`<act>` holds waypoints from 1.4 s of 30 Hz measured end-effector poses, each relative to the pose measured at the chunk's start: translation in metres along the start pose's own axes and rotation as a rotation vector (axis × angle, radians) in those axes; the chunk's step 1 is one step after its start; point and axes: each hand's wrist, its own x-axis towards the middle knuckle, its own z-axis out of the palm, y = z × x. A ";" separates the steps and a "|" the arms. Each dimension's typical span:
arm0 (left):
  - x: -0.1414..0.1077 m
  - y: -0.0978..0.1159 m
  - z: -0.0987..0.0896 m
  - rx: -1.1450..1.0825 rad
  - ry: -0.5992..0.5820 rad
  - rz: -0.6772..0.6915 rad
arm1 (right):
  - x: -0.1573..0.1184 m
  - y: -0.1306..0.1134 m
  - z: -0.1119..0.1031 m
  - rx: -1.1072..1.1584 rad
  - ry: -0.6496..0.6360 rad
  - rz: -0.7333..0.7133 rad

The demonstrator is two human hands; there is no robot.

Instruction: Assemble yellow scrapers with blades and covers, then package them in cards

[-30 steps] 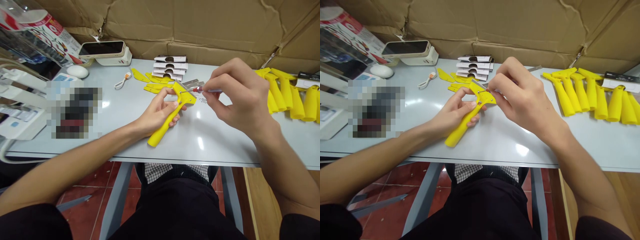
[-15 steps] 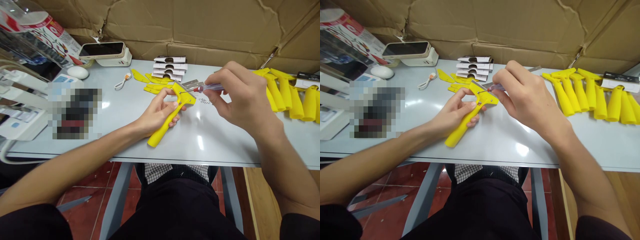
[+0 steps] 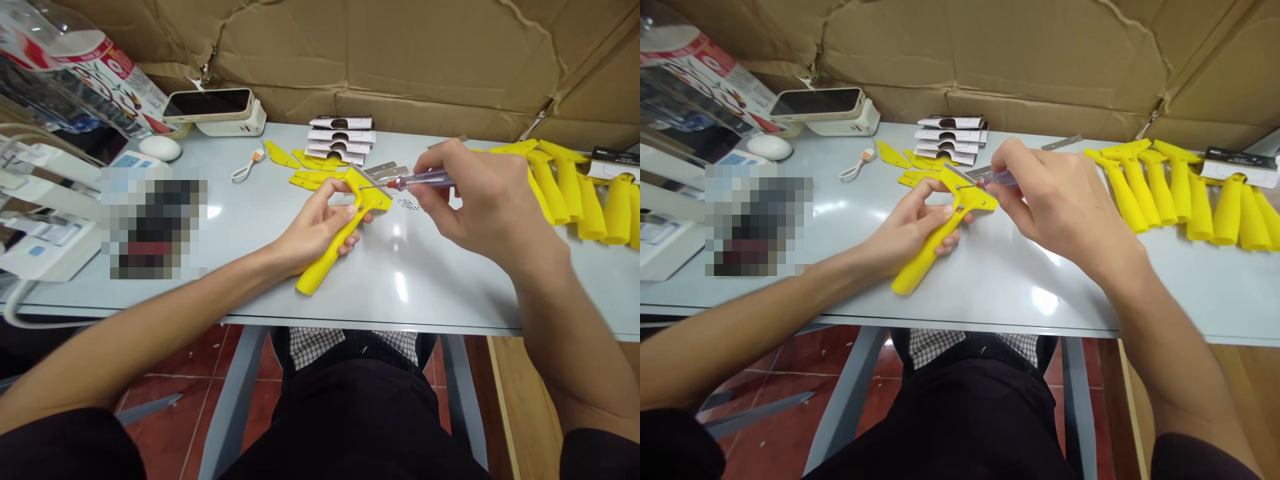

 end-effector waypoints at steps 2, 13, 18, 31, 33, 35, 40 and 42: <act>0.000 0.000 0.000 0.005 0.004 0.000 | 0.000 -0.001 0.001 -0.028 0.002 0.023; 0.001 0.000 0.000 0.000 -0.008 0.009 | 0.001 -0.006 -0.006 -0.013 -0.091 0.082; 0.001 0.000 0.000 0.010 0.011 0.006 | 0.001 -0.005 -0.002 -0.070 -0.056 0.075; 0.000 0.001 0.001 0.019 0.014 -0.003 | 0.001 -0.006 -0.007 -0.083 -0.071 0.079; 0.000 0.001 0.001 0.019 0.016 -0.004 | 0.001 -0.005 -0.006 -0.111 -0.076 0.069; 0.000 0.001 0.002 0.020 0.014 -0.006 | 0.001 -0.005 -0.007 -0.111 -0.092 0.077; 0.000 0.002 0.002 0.006 0.010 -0.002 | 0.001 -0.008 -0.010 -0.018 -0.117 0.105; 0.000 0.002 0.002 -0.004 0.009 -0.002 | 0.001 -0.008 -0.010 0.014 -0.109 0.081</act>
